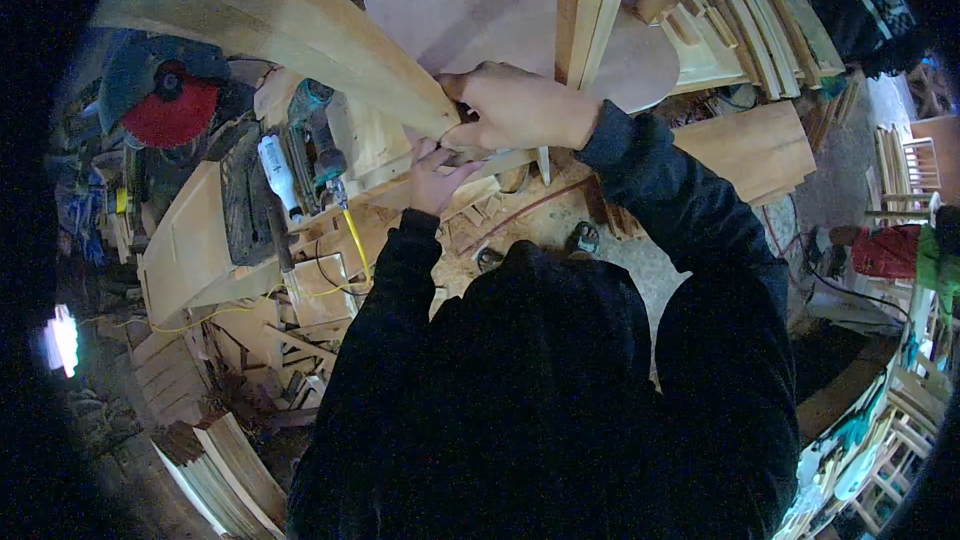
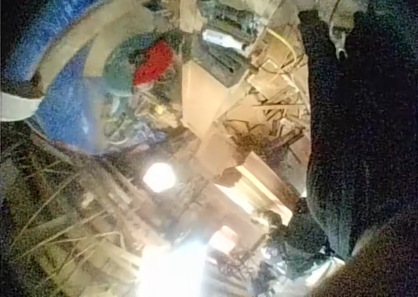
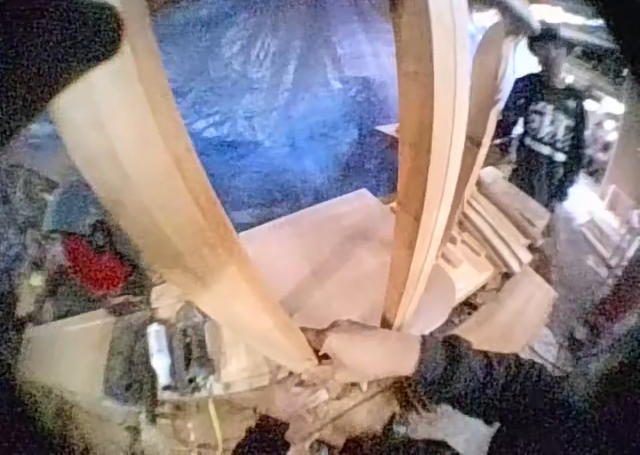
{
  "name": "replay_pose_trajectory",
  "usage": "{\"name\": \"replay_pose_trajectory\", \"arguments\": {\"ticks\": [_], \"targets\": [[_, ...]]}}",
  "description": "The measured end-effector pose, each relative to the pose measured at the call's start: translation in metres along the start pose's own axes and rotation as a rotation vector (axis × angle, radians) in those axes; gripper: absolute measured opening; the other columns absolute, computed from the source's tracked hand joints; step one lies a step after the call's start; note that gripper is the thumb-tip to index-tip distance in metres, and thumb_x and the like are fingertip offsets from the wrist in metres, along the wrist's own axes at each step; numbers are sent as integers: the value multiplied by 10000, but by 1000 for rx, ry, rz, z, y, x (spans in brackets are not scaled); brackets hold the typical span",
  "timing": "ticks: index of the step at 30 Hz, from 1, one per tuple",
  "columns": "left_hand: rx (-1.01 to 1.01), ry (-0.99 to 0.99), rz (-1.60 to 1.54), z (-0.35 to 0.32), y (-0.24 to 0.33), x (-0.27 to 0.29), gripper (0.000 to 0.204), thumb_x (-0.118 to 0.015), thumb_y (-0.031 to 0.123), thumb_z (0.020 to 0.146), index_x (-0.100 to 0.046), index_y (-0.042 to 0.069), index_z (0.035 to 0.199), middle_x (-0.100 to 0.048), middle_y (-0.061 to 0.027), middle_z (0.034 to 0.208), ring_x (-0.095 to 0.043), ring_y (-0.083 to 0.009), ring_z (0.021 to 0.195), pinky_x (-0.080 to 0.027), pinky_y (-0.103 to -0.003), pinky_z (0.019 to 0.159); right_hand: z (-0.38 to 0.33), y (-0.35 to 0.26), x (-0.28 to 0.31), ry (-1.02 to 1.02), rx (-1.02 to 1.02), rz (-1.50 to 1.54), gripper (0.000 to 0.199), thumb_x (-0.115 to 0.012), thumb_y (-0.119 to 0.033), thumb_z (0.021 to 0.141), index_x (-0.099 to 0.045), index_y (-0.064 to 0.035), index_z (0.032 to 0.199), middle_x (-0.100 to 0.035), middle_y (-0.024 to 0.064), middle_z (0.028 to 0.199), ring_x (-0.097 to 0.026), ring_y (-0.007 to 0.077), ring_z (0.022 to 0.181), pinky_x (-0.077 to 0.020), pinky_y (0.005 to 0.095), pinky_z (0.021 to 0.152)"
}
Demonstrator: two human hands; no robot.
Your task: The person assembles a wooden chair by fastening components to the frame using a pneumatic nail gun. The person then reloads the nail gun with nails, applies glue from a bottle onto wooden parts, and fits the pieces together by hand.
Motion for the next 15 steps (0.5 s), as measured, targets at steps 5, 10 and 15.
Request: {"name": "replay_pose_trajectory", "arguments": {"ticks": [5,10,15], "targets": [[-58,36,91,1,8,-1,348,-799,259,594,-677,36,832,-585,-66,995,-511,-260,958,-405,-378,851,-1,0,1,37,35,15,405,-673,-228,772,-567,49,1048,-619,267,921,-602,399,869,-473,389,768],[-98,65,202,1,15,-5,411,-781,342,611,-668,33,857,-579,-79,981,-492,-277,962,-394,-398,828,-2,1,0,17,-5,-37,406,-682,-232,763,-570,47,1037,-619,265,907,-605,399,857,-477,391,756],[-135,51,248,1,12,-8,416,-778,369,614,-677,52,864,-576,-80,970,-484,-291,950,-389,-394,825,-1,-1,1,27,23,5,383,-681,-228,763,-568,50,1000,-618,259,889,-606,404,820,-480,396,728]]}}
Point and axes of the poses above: each hand's wrist, its own z-axis towards the middle knuckle, its own x-axis out of the back of the hand, y = z × x, the point moved 7 cm from there along z, towards the middle knuckle
